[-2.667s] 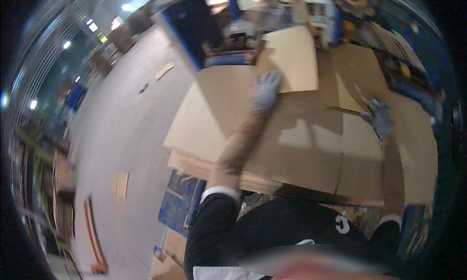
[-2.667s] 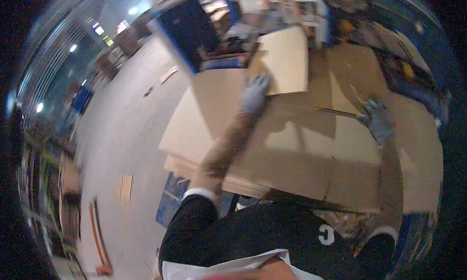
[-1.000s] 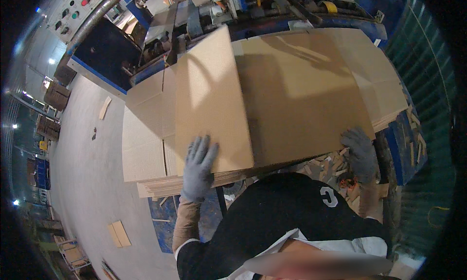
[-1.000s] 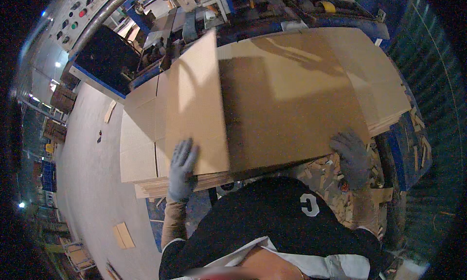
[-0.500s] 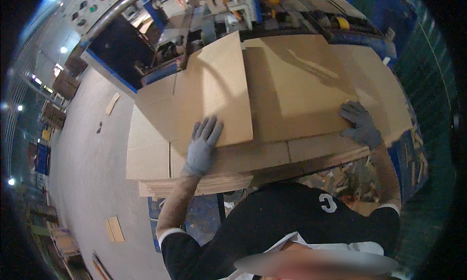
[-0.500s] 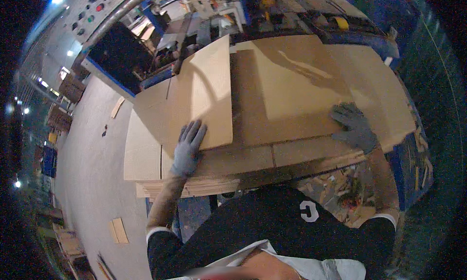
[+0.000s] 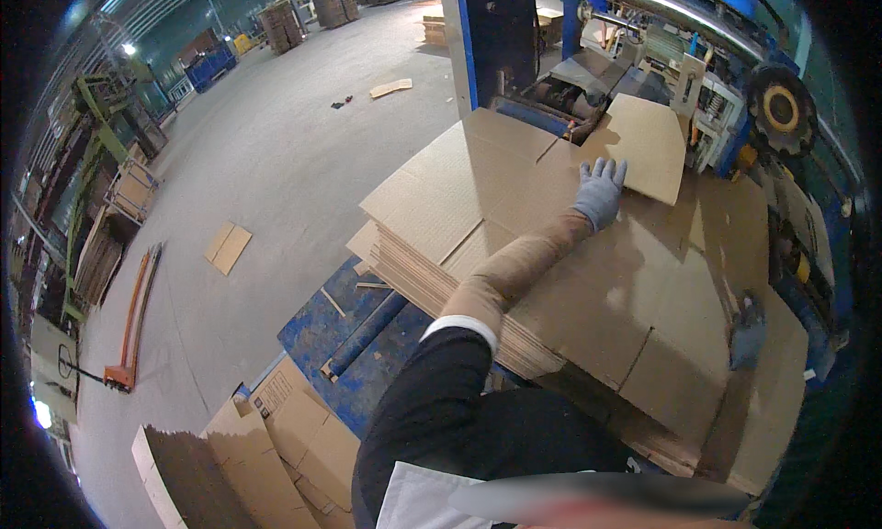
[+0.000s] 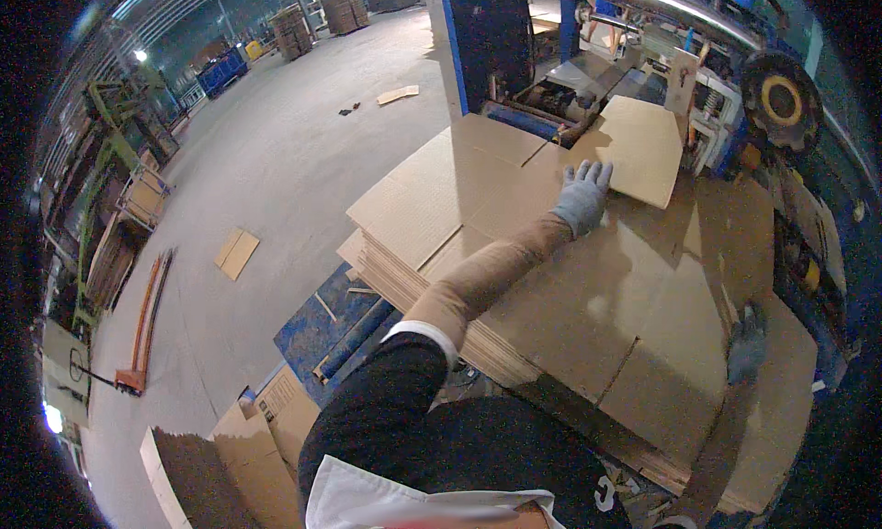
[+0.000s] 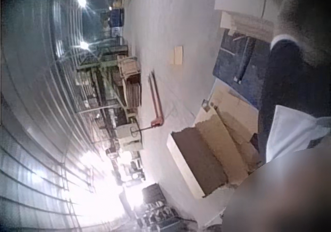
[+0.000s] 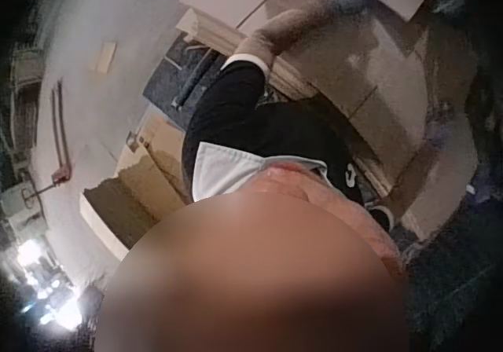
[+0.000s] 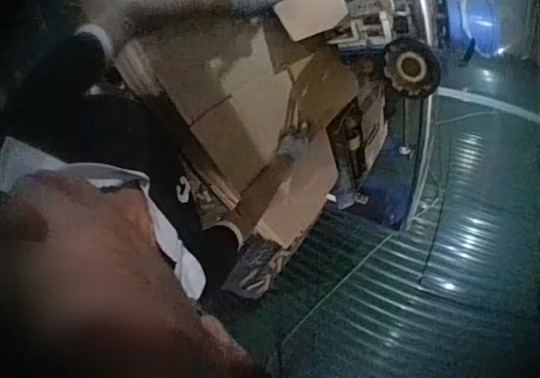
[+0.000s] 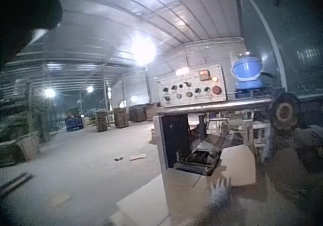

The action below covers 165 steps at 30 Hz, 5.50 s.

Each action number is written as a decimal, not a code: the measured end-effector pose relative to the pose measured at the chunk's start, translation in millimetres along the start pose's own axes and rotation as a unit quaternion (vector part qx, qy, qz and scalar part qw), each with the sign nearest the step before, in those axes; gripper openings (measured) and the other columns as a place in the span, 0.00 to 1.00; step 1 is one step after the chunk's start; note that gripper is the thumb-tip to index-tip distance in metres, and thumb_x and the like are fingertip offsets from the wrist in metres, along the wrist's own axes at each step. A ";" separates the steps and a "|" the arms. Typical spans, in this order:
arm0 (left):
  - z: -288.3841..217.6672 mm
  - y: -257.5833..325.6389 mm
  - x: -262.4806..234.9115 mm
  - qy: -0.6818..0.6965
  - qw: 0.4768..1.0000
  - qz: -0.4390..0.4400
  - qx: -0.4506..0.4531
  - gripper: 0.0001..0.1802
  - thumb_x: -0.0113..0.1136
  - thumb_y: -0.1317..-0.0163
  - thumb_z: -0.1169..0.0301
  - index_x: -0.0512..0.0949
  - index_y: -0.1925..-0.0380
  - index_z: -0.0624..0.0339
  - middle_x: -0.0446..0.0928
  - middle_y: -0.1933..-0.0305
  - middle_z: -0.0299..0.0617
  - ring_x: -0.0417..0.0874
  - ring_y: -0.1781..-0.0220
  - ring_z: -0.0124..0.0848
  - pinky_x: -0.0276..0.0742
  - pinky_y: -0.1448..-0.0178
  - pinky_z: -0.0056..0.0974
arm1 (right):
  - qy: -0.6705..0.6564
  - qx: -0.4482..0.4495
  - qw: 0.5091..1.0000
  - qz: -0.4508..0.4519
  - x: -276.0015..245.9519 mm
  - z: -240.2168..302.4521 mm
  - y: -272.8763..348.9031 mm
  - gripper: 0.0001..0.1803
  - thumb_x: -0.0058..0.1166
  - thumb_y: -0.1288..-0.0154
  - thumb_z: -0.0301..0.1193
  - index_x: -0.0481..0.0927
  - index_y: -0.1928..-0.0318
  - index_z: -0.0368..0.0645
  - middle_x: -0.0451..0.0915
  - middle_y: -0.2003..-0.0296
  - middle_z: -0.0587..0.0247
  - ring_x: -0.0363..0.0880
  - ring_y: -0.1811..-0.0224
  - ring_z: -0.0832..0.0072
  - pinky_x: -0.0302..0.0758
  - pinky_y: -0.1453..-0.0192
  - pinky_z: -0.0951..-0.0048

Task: The person repeatedly picks up flat cardboard sheets from a stack and places them onto a conveyor or machine. The hands lift each sheet and set it down in a continuous loop without visible inspection or tool use.

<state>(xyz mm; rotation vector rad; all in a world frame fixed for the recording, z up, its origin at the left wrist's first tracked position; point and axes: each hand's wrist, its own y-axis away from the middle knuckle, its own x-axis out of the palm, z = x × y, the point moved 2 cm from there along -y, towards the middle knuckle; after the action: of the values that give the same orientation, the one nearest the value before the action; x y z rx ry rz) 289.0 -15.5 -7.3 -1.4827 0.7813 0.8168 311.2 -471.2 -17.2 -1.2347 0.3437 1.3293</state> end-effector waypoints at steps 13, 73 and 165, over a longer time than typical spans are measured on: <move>163.6 234.5 -115.3 0.110 0.815 -0.093 -0.561 0.48 0.57 0.43 0.52 0.53 0.34 0.78 0.52 0.30 0.70 0.48 0.26 0.63 0.46 0.24 0.50 | 0.324 0.162 0.907 -0.213 -132.9 -62.5 216.8 0.25 0.52 0.35 0.37 0.72 0.41 0.39 0.78 0.48 0.50 0.75 0.46 0.56 0.72 0.41 0.63; 35.6 62.5 -58.0 0.264 0.905 -0.038 0.331 0.34 0.65 0.45 0.62 0.66 0.39 0.61 0.67 0.38 0.59 0.66 0.35 0.55 0.60 0.32 0.55 | 0.066 -0.038 0.974 0.211 -42.5 77.8 42.1 0.40 0.70 0.58 0.49 0.74 0.47 0.38 0.72 0.42 0.50 0.67 0.38 0.50 0.65 0.34 0.59; 145.9 54.8 -8.4 0.114 0.962 0.199 -0.147 0.24 0.44 0.33 0.52 0.81 0.53 0.55 0.79 0.55 0.58 0.80 0.54 0.55 0.76 0.50 0.51 | 0.189 -0.026 0.981 0.026 -24.9 -138.7 56.0 0.11 0.49 0.38 0.33 0.78 0.63 0.38 0.79 0.71 0.48 0.80 0.67 0.53 0.75 0.62 0.57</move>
<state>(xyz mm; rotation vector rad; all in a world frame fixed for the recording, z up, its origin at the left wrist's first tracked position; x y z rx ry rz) 230.9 126.7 -35.0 -1.7315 1.1986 1.1119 316.2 -610.2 -77.7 -1.5330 0.6171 1.1484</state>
